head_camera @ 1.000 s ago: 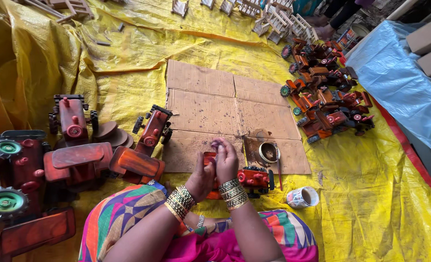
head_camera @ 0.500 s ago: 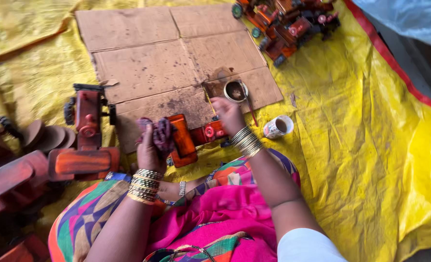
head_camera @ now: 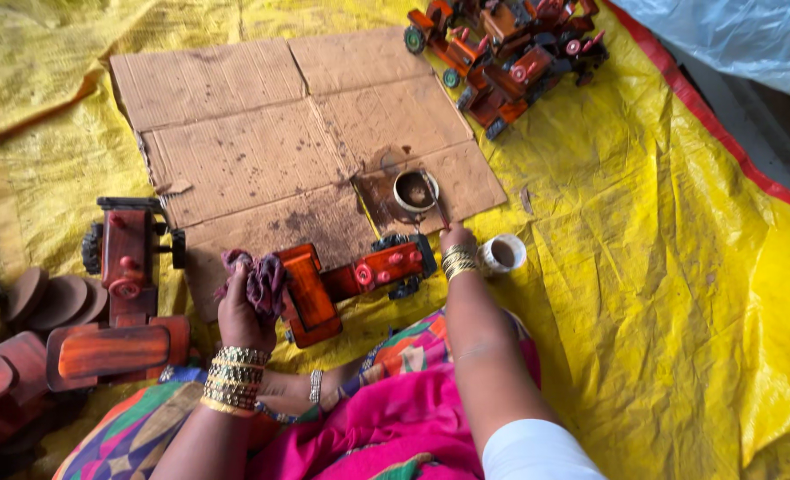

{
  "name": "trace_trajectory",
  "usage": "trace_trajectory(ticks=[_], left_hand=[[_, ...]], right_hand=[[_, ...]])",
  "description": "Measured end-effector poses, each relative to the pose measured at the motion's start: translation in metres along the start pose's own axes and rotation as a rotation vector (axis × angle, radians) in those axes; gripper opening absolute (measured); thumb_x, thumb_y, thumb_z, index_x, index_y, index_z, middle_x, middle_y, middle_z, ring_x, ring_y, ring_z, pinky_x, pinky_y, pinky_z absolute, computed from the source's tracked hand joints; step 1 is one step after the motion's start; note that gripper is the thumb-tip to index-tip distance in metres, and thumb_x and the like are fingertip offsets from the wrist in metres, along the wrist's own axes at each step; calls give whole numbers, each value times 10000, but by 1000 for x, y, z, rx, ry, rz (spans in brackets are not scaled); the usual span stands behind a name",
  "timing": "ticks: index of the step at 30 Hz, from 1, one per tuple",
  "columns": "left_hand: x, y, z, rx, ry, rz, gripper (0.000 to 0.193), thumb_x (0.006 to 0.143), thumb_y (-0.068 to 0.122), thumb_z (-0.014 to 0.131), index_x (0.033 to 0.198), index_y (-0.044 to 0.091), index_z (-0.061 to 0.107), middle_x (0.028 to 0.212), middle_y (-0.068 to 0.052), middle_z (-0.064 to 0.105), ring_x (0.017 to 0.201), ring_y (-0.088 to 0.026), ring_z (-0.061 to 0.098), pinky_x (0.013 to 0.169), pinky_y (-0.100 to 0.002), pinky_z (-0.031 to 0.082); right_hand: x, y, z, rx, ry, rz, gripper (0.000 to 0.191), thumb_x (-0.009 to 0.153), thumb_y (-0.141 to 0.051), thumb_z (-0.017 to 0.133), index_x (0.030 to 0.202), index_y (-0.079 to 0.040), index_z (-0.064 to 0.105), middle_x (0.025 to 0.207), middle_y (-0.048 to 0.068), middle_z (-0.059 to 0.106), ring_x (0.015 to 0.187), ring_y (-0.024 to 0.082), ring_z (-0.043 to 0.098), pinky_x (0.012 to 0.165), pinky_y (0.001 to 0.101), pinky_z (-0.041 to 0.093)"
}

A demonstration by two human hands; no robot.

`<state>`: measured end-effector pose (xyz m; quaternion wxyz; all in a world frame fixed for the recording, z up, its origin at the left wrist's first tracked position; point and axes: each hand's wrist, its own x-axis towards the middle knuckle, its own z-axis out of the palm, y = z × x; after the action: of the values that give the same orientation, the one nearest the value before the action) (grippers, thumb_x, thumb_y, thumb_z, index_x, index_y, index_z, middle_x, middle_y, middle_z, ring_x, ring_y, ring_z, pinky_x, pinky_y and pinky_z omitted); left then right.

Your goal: The person sits on the floor and polishes red wooden toy tractors, rubbing each toy with a cloth and applying polish from a small tin, then sets finished toys aside with a pile of completed toys and picks up the next one.

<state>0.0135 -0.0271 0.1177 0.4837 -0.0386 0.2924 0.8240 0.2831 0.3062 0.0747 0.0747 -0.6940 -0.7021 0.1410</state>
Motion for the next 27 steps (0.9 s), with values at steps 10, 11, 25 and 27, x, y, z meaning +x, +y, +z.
trace_trajectory(ticks=[10,11,25,27], left_hand=[[1,-2,-1,22,14,-9,335,1034,347,595,1168,46,658,1066,-85,761,871,-174,758,665,-274,600],[2,-1,0,24,-21,-1,353,1041,354,601,1168,32,669,1055,-95,765,848,-178,754,636,-275,588],[2,-1,18,-66,4,53,355,1020,309,633,1114,-31,680,1059,-122,759,895,-196,760,772,-309,623],[3,-1,19,-38,26,54,358,1022,316,642,1106,-29,689,1045,-124,758,874,-198,749,744,-316,609]], right_hand=[[-4,-13,1,240,159,11,166,868,-178,727,1001,-91,777,965,140,780,921,282,762,854,395,586],[-3,-14,-3,338,188,2,182,845,-180,748,992,-74,769,938,134,786,881,261,776,834,372,596],[4,-20,-59,1282,-398,-42,197,1013,-146,620,1110,3,704,849,53,711,659,148,666,608,306,576],[2,-20,-68,1333,-462,-40,201,1007,-146,622,1113,7,699,855,57,709,673,157,675,627,319,597]])
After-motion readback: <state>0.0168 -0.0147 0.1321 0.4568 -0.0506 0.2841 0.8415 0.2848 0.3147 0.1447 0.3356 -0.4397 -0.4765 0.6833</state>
